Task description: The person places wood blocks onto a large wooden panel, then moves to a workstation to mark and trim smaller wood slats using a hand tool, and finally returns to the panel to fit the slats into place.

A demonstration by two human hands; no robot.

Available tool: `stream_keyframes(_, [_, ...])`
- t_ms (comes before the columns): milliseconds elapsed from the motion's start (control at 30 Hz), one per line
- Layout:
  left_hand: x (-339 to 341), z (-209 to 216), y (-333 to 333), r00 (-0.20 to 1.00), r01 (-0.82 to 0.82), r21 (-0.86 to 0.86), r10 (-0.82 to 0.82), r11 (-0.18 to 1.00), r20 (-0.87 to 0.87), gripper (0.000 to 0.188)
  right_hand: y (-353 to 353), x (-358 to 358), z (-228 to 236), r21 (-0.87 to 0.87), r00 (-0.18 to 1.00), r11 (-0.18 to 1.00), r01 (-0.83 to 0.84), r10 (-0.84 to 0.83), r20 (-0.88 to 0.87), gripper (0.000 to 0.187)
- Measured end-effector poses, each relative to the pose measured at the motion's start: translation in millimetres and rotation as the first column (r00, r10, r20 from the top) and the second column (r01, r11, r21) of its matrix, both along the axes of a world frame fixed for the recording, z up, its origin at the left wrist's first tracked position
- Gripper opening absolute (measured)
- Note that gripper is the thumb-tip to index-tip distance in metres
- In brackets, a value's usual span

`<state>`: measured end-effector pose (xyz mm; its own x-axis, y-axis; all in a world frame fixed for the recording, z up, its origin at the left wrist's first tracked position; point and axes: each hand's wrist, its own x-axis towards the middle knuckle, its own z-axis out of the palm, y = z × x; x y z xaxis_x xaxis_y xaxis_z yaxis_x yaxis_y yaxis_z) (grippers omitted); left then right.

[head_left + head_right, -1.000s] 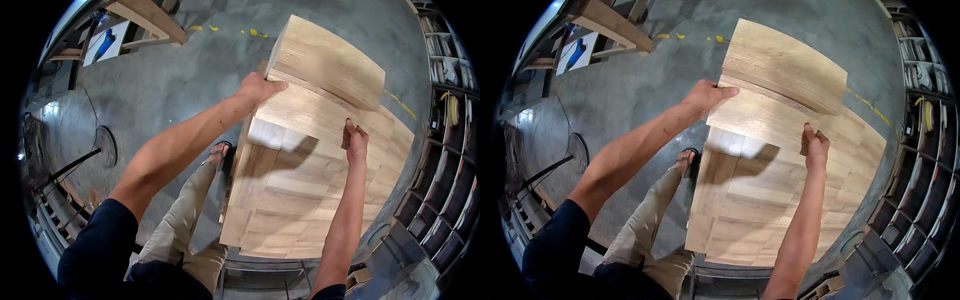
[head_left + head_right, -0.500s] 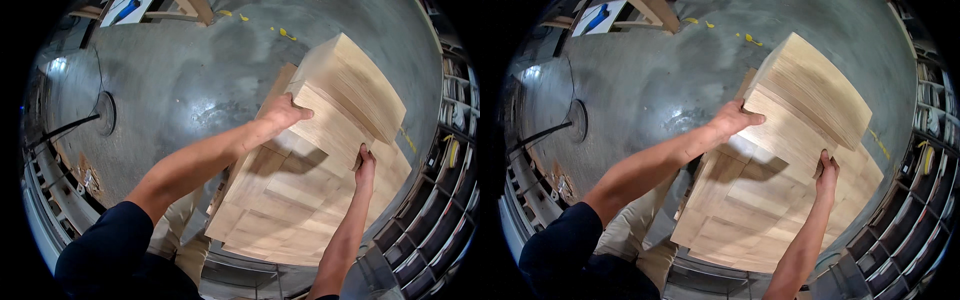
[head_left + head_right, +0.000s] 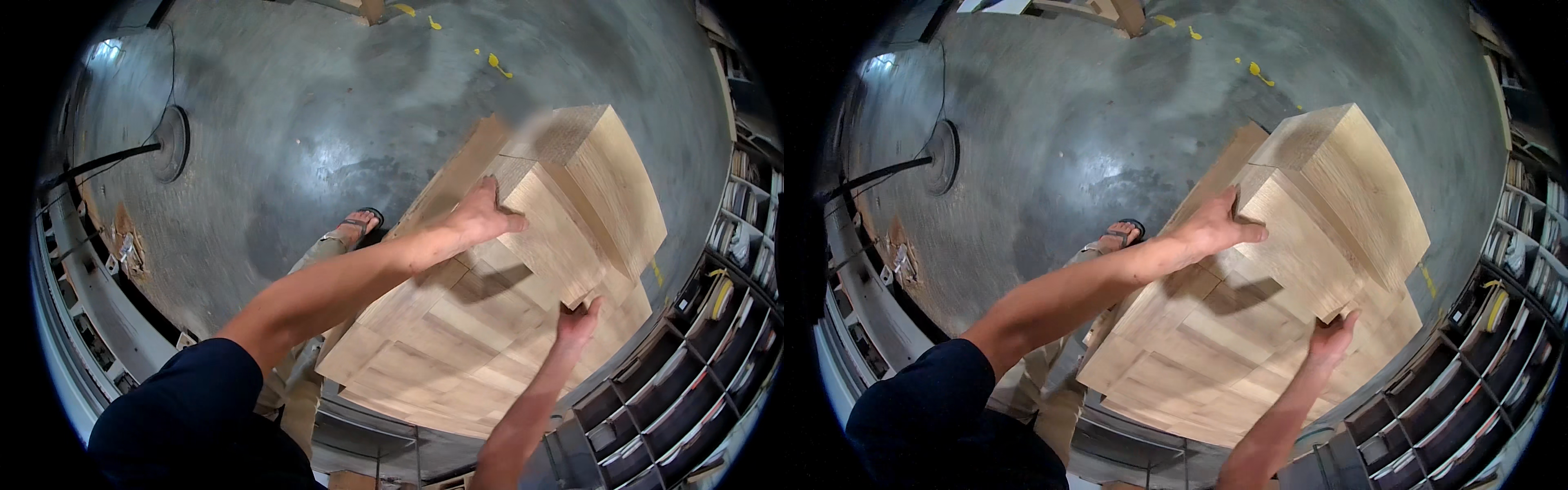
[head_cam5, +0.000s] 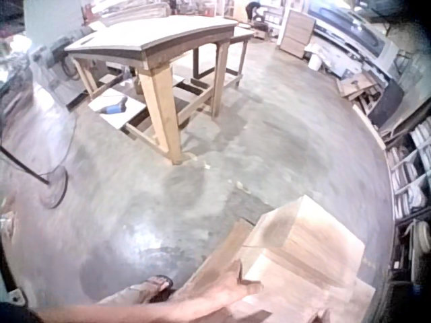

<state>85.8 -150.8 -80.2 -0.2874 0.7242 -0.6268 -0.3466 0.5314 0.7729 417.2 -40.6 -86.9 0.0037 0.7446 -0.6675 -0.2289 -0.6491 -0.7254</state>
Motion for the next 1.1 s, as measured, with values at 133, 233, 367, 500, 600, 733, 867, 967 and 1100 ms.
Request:
stream_keyframes(133, [-1, -10, -28, 0.999, -0.034, 0.035, 0.033, 0.999, 0.028, 0.074, -53, -78, 13, -0.376, 0.843, 0.854, 0.359, -0.47, -0.262, 0.093])
stream_keyframes(233, [5, -3, -26, 1.0, -0.009, -0.022, 0.009, 1.0, -0.004, 0.076, -57, -102, 23, -0.324, 0.789, 0.893, 0.312, -0.434, -0.434, 0.091])
stream_keyframes(367, [4, 3, -21, 0.991, 0.021, -0.035, -0.016, 0.999, 0.132, 0.102, -48, -112, 30, -0.285, 0.78, 0.869, 0.404, -0.49, -0.389, 0.074])
stream_keyframes(500, [5, 9, -21, 0.998, 0.057, -0.089, -0.054, 0.994, 0.035, 0.1, -40, -107, 25, -0.327, 0.77, 0.844, 0.426, -0.527, -0.359, 0.069])
stream_keyframes(600, [-1, 12, -24, 0.997, 0.062, -0.083, -0.059, 0.995, 0.045, 0.1, -40, -108, 21, -0.354, 0.759, 0.824, 0.443, -0.555, -0.341, 0.067])
stream_keyframes(733, [-1, 7, -22, 0.995, 0.095, -0.094, -0.092, 0.991, 0.03, 0.101, -29, -64, 5, -0.201, 0.913, 0.902, 0.383, -0.403, -0.066, 0.058])
stream_keyframes(867, [0, -16, -18, 0.997, 0.071, -0.011, -0.071, 0.997, -0.009, 0.09, 4, -29, 4, 0.055, 0.985, 0.995, -0.088, 0.079, 0.154, 0.065])
stream_keyframes(967, [-1, -18, -19, 0.992, 0.12, -0.002, -0.12, 0.993, -0.042, 0.088, 18, -34, 8, -0.072, 0.944, 0.967, -0.246, 0.256, 0.21, 0.066])
stream_keyframes(1100, [-8, -15, -19, 0.985, 0.175, 0.002, -0.175, 0.985, 0.008, 0.093, 31, -24, 5, -0.076, 0.928, 0.927, -0.368, 0.372, 0.04, 0.07])
